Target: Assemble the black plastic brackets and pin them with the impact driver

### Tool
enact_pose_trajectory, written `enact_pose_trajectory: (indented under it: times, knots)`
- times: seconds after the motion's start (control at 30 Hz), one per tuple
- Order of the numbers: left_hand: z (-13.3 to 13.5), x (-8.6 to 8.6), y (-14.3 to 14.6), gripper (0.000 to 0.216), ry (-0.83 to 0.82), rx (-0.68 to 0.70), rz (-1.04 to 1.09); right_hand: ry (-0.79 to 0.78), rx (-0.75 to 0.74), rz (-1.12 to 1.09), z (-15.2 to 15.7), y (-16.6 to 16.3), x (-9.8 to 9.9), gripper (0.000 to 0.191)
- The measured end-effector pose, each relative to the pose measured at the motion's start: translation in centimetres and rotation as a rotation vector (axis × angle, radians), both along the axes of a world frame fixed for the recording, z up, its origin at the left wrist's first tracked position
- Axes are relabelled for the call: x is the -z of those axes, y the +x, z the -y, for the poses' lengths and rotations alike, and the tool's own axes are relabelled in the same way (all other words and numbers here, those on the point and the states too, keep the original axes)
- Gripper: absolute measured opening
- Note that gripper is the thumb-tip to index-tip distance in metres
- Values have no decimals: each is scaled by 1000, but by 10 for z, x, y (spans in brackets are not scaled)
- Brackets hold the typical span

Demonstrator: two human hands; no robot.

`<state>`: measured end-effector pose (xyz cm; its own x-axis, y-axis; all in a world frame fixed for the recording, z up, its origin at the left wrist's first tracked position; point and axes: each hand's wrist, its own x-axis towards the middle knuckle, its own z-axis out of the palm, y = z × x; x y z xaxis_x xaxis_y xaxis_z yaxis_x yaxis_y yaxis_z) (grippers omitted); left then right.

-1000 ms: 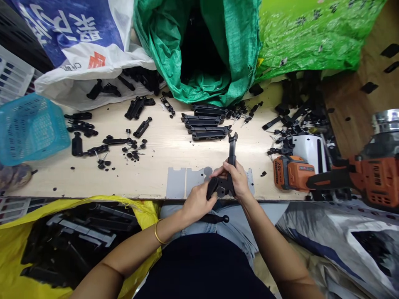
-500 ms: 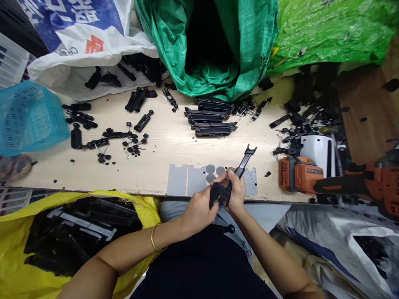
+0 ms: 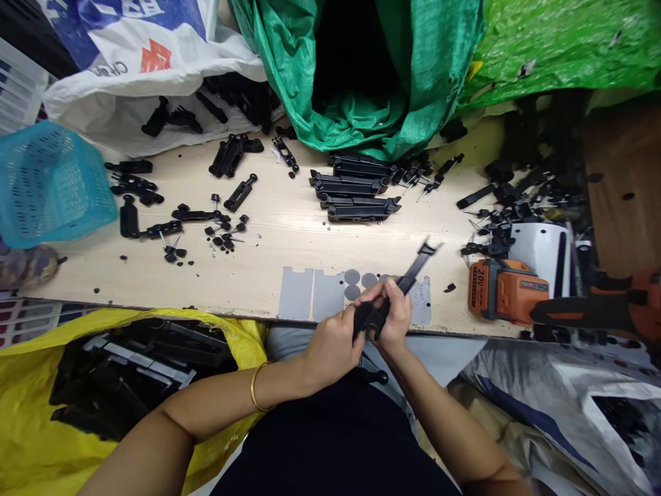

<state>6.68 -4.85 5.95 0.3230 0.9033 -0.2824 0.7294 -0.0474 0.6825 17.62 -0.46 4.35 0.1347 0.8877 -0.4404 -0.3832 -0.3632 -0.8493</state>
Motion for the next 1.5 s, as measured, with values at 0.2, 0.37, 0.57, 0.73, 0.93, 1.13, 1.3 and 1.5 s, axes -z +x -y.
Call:
enact_pose_trajectory:
  times: [0.2,0.37,0.57,0.73,0.93,1.13,1.3,1.5]
  knots:
    - [-2,-7,1,28,24,12,23,47,-33,-125,-4,1,-3,31]
    - [1,-4,-2,30,21,58,-65,52,28,-97,0,3,-2,31]
    - [-13,1,-8,34,-8,189,-106,54,139,-65,5,-2,10,34]
    - [-65,10,-19,29,70,291,-332,-172,-150,159,-1,38,26,48]
    - [-93,39,-36,40,371,353,-337,122,-485,822,-7,92,12,36]
    - [-89,52,-42,39,379,354,-236,652,-755,1230,-34,72,30,43]
    - [-102,54,-46,35,395,432,-157,520,-765,1174,-72,77,33,40]
    - [-126,49,-31,36,434,588,-174,162,-224,1471,-182,119,27,32]
